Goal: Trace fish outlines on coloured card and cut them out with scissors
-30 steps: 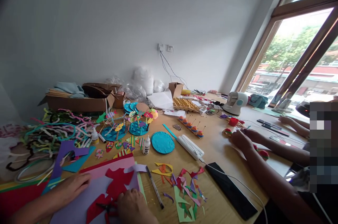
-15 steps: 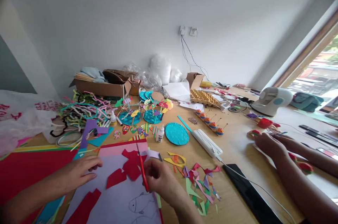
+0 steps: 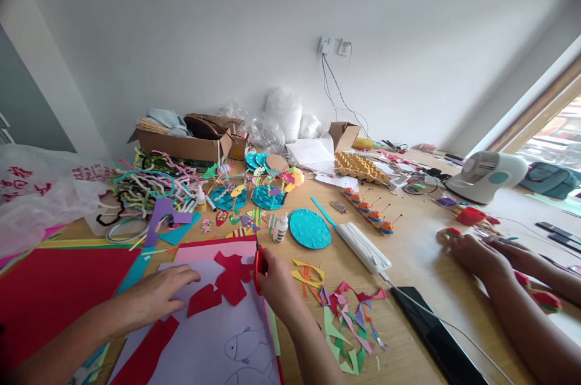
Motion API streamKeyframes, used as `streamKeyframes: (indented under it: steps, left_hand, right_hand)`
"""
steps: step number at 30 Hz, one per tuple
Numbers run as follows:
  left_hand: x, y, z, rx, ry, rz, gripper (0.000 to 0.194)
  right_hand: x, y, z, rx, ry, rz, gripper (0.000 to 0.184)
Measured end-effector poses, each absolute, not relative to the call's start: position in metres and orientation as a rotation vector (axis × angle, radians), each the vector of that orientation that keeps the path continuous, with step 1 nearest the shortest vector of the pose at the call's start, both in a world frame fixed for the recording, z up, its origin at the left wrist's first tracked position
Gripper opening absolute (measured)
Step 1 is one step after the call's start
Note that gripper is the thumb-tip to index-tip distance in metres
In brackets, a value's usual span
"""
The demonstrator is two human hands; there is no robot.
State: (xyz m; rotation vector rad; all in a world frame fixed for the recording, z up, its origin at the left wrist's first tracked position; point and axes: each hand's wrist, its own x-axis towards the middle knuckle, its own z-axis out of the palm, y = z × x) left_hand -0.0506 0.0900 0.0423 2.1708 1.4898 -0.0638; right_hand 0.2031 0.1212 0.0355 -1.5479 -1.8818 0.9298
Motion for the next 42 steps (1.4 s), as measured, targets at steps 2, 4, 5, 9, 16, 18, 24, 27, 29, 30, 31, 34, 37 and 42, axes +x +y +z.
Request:
streamKeyframes:
  steps: [2,4,5,9,16,18,24,27,29,30,31,34,37,42]
  left_hand:
    - [-0.06,0.087,0.046,2.152,1.497,-0.068,0.045]
    - [-0.071,0.08,0.047,2.119,1.512,-0.083,0.043]
    - [-0.077,0.076,0.045,2.101,1.518,-0.094,0.043]
    - [-0.094,0.056,0.03,2.057,1.53,-0.105,0.053]
    - [-0.082,0.054,0.032,2.115,1.52,0.122,0.043]
    - [-0.069,0.064,0.039,2.154,1.495,0.191,0.038]
    - [-0.033,0.111,0.033,2.264,1.436,0.237,0.038]
    - [-0.022,0.135,0.023,2.334,1.432,0.245,0.03]
    - [-0.017,0.146,0.016,2.39,1.402,0.232,0.028]
    - [-0.014,0.149,0.014,2.418,1.383,0.22,0.028]
    - [-0.012,0.152,0.011,2.441,1.369,0.204,0.028]
    - [-0.007,0.155,0.008,2.478,1.384,0.161,0.027]
    - [-0.005,0.158,0.007,2.488,1.413,0.12,0.028]
    - [-0.004,0.164,0.007,2.492,1.385,0.053,0.027]
  right_hand:
    - [0.2,0.12,0.03,-1.582,-1.947,0.838,0.01]
    - [0.197,0.118,0.024,-1.609,-2.023,0.773,0.011]
    - [0.196,0.117,0.021,-1.616,-2.059,0.757,0.01]
    - [0.195,0.114,0.013,-1.644,-2.162,0.72,0.008]
    - [0.197,0.118,0.017,-1.735,-2.124,0.602,0.007]
    - [0.199,0.12,0.016,-1.757,-2.087,0.572,0.007]
    - [0.207,0.123,0.005,-1.781,-1.999,0.534,0.019]
    - [0.209,0.124,0.001,-1.78,-2.004,0.548,0.027]
    - [0.208,0.124,-0.002,-1.757,-2.03,0.566,0.03]
    - [0.207,0.123,-0.004,-1.742,-2.043,0.574,0.031]
    - [0.206,0.123,-0.006,-1.725,-2.055,0.58,0.032]
    - [0.203,0.123,-0.012,-1.698,-2.101,0.563,0.036]
    - [0.201,0.125,-0.016,-1.716,-2.152,0.539,0.036]
    - [0.2,0.127,-0.014,-1.726,-2.149,0.562,0.037]
